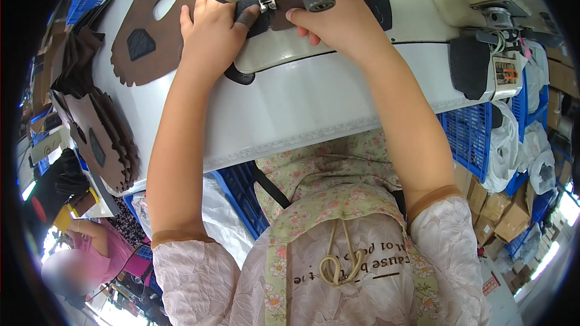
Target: The worker is using an industrial sewing machine to stitch together components of a shoe upper, periodically using thread snips to trim excess material.
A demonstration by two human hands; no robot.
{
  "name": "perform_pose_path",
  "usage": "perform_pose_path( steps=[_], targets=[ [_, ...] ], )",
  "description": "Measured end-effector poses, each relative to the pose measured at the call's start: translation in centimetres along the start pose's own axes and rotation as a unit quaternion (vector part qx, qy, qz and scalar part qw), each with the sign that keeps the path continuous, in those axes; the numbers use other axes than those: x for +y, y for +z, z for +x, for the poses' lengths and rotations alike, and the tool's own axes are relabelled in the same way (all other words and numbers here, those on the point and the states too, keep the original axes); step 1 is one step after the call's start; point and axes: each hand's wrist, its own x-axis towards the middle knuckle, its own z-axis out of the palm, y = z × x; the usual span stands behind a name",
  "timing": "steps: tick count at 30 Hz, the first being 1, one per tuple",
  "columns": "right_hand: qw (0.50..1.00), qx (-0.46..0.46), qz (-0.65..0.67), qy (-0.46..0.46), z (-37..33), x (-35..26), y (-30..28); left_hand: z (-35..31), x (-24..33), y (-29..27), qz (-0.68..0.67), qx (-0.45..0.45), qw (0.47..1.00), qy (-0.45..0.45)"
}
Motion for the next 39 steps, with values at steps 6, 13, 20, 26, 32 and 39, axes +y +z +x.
perform_pose_path(
  steps=[6,13,20,26,32,39],
  targets=[
    [1.000,-0.008,0.008,0.004,-0.2,-0.4,-0.1,-0.1,0.3,-0.3,0.005,-0.018,1.000,-0.017],
    [1.000,0.003,0.016,0.012,0.1,0.4,0.6,-0.3,0.3,-0.8,0.006,-0.014,1.000,-0.017],
    [1.000,0.012,0.000,0.007,0.2,1.0,0.8,0.0,0.5,-1.3,0.028,-0.086,0.995,-0.035],
    [1.000,0.014,0.006,0.010,-0.3,-0.5,0.1,0.0,0.3,-0.7,0.007,-0.024,1.000,-0.012],
    [1.000,-0.016,0.015,0.015,0.1,0.0,-0.6,0.1,0.0,-0.7,0.019,-0.074,0.997,-0.015],
    [0.999,0.027,-0.019,0.011,-0.4,-0.1,0.5,0.1,0.6,-1.5,0.011,-0.059,0.998,-0.023]
  ],
)
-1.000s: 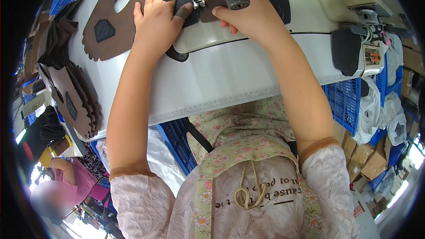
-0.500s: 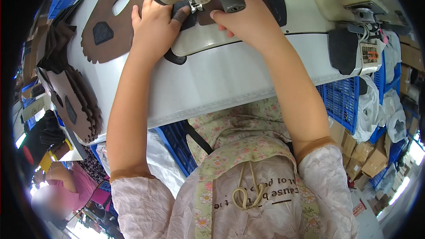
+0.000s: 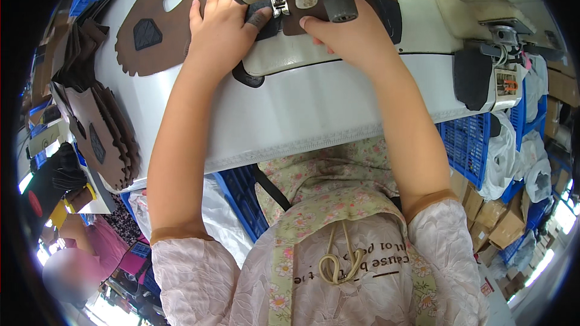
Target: The worker is using an industrial sewing machine to stitch together components of a shoe upper, periodically using thread snips to trim excess material.
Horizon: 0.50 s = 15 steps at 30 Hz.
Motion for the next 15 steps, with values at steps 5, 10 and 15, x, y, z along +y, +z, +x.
perform_pose_path(
  steps=[5,10,15],
  targets=[
    [1.000,0.005,0.009,0.023,0.2,0.3,0.0,0.2,0.2,-0.5,0.019,-0.053,0.998,-0.003],
    [0.998,-0.034,0.045,0.027,0.1,-0.5,-0.6,-0.1,-0.7,0.0,-0.003,-0.028,1.000,0.008],
    [0.997,-0.068,0.035,0.024,0.1,-0.5,-1.1,-0.4,-0.7,0.1,-0.012,-0.037,0.999,0.002]
  ],
)
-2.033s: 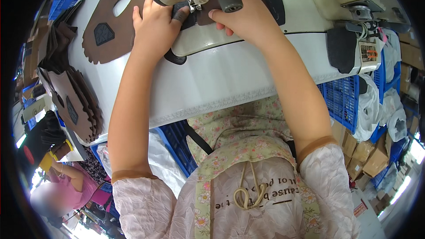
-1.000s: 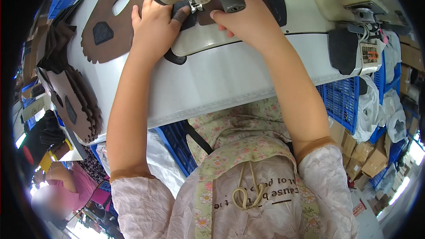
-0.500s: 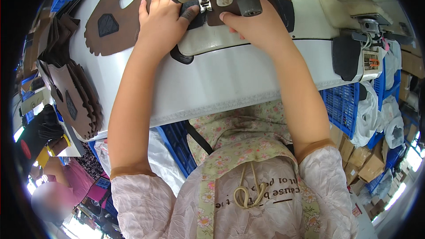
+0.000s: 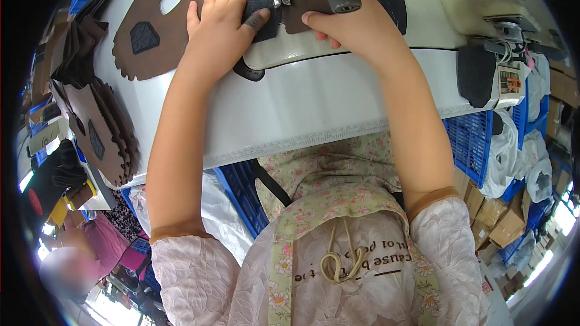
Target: The worker is using an industrial sewing machine to stitch together components of a shoe upper, periodically using thread snips to trim excess material.
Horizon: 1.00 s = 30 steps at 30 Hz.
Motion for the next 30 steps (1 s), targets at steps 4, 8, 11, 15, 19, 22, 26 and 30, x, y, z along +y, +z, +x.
perform_pose_path(
  steps=[4,8,11,15,19,22,26,30],
  targets=[
    [1.000,-0.001,0.001,-0.007,-0.1,0.2,0.2,-0.3,-0.1,0.3,0.036,0.005,0.999,0.001],
    [1.000,0.014,-0.018,-0.007,0.0,0.5,0.4,-0.7,0.1,0.6,0.045,0.028,0.999,0.005],
    [0.996,0.054,-0.064,-0.020,0.4,1.3,1.0,-0.6,-0.1,0.9,0.042,0.041,0.998,0.012],
    [0.982,0.145,-0.099,-0.073,0.2,2.1,1.8,-0.4,0.0,0.7,0.036,0.049,0.998,0.014],
    [0.980,0.158,-0.101,-0.073,0.3,2.4,2.1,-0.3,-0.1,0.9,0.041,0.042,0.998,0.007],
    [0.979,0.156,-0.101,-0.082,0.2,2.3,1.8,-0.3,-0.1,1.0,0.042,0.047,0.998,0.006],
    [0.985,0.127,-0.092,-0.074,0.2,2.4,1.5,-0.3,0.2,1.1,0.039,0.049,0.998,0.003],
    [0.993,0.094,-0.055,-0.038,0.0,1.9,1.3,-0.2,0.3,0.8,0.044,0.034,0.998,-0.007]
  ],
)
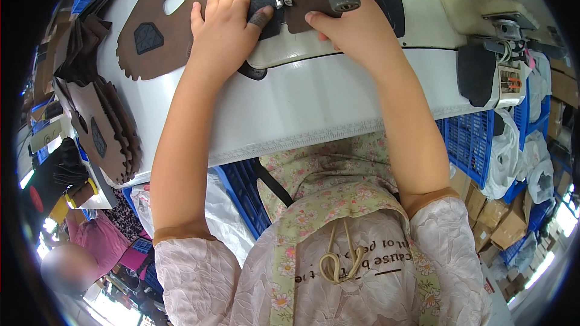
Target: The worker is using an industrial sewing machine to stitch together components of a shoe upper, periodically using thread snips to trim excess material.
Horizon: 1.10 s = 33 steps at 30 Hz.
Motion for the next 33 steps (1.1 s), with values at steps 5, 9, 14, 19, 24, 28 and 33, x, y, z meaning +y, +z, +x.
perform_pose_path(
  steps=[5,9,14,19,24,28,33],
  targets=[
    [1.000,0.003,-0.015,-0.002,0.1,-0.1,0.0,0.2,0.2,-0.1,0.001,-0.013,1.000,-0.013],
    [1.000,-0.012,0.002,0.017,0.1,-0.5,-0.2,0.2,0.1,0.2,-0.006,-0.003,1.000,-0.012],
    [1.000,-0.009,0.009,0.011,0.0,-0.6,-0.2,0.2,0.5,0.3,0.008,0.019,1.000,-0.016],
    [1.000,-0.018,-0.009,0.024,0.1,-0.3,-0.1,0.1,0.3,0.5,0.019,0.020,0.999,-0.016],
    [0.999,0.009,-0.027,-0.021,0.3,0.4,0.2,0.2,0.4,0.2,-0.014,0.021,1.000,-0.016],
    [1.000,0.013,-0.023,-0.009,0.1,0.0,0.2,0.2,0.3,0.1,-0.024,0.011,1.000,-0.017],
    [0.999,0.022,-0.024,-0.027,0.1,0.0,0.3,0.1,0.4,0.0,-0.019,0.001,1.000,-0.015]
  ],
)
